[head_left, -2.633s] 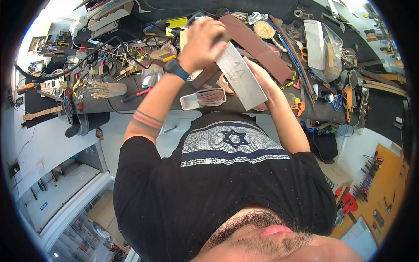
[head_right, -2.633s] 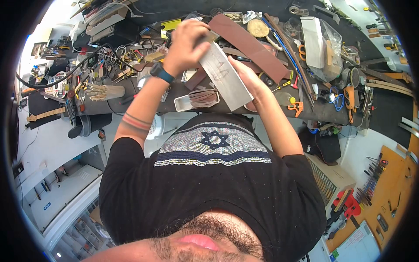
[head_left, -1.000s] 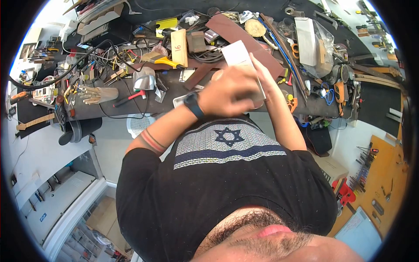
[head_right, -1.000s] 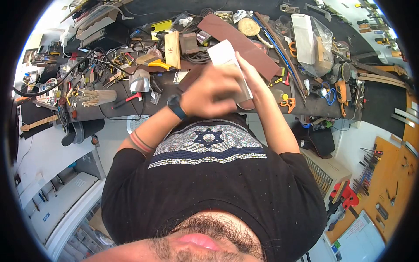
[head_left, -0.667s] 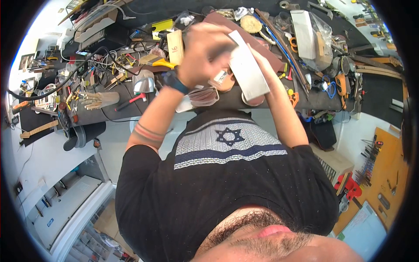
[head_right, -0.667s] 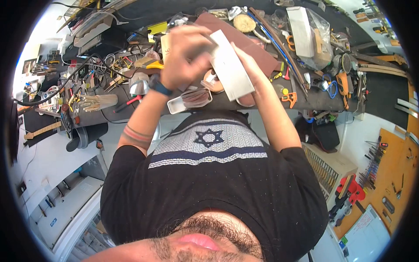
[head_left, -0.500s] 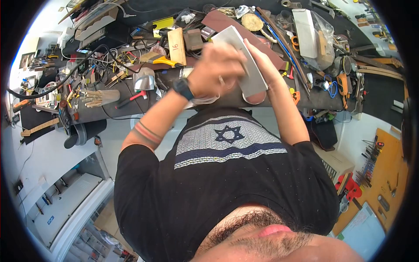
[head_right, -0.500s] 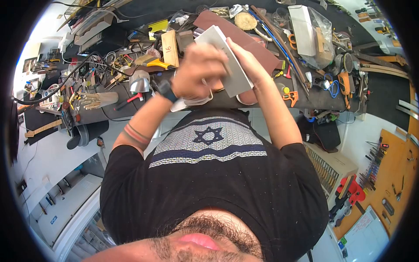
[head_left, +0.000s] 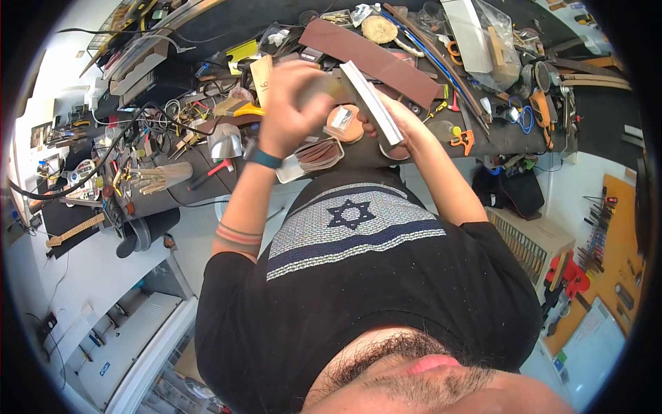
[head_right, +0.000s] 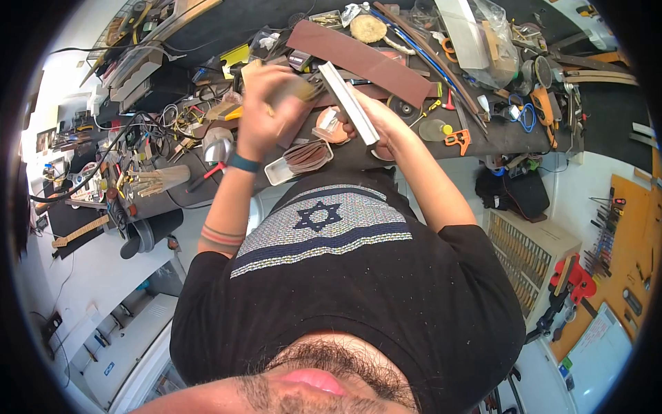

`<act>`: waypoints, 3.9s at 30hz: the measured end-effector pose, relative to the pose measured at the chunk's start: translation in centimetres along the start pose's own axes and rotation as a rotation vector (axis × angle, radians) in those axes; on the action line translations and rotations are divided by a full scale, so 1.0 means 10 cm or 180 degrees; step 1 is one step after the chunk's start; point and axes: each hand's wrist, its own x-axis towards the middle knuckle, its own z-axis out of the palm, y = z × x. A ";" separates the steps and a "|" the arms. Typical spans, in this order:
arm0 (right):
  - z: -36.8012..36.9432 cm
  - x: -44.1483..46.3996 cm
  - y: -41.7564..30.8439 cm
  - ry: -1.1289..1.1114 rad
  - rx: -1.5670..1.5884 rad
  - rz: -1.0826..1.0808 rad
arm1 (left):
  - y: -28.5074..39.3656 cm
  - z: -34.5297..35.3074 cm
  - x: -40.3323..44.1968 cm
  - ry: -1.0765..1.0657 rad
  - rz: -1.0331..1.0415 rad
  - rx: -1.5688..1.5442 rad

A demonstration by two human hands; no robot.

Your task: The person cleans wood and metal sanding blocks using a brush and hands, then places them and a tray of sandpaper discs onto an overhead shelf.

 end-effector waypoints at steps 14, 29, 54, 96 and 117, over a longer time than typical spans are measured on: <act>0.06 0.07 -0.14 0.0169 -0.0953 -0.0534 | 0.84 0.48 -0.05 -0.1311 0.1519 0.0285; 0.11 0.01 -0.27 -0.0089 -0.1235 -0.0022 | 0.86 0.64 -0.07 -0.1061 0.1471 0.0358; 0.25 -0.42 -0.34 -0.0632 0.0519 -0.0268 | -1.13 -0.48 0.07 0.0801 -0.1390 -0.0599; -0.07 -0.13 0.04 -0.0920 -0.0137 0.0047 | -0.24 -0.33 0.40 0.0281 0.0291 0.1570; -0.20 -0.09 0.18 -0.0230 0.0655 -0.0069 | 0.83 0.61 0.11 -0.0597 0.0803 0.0139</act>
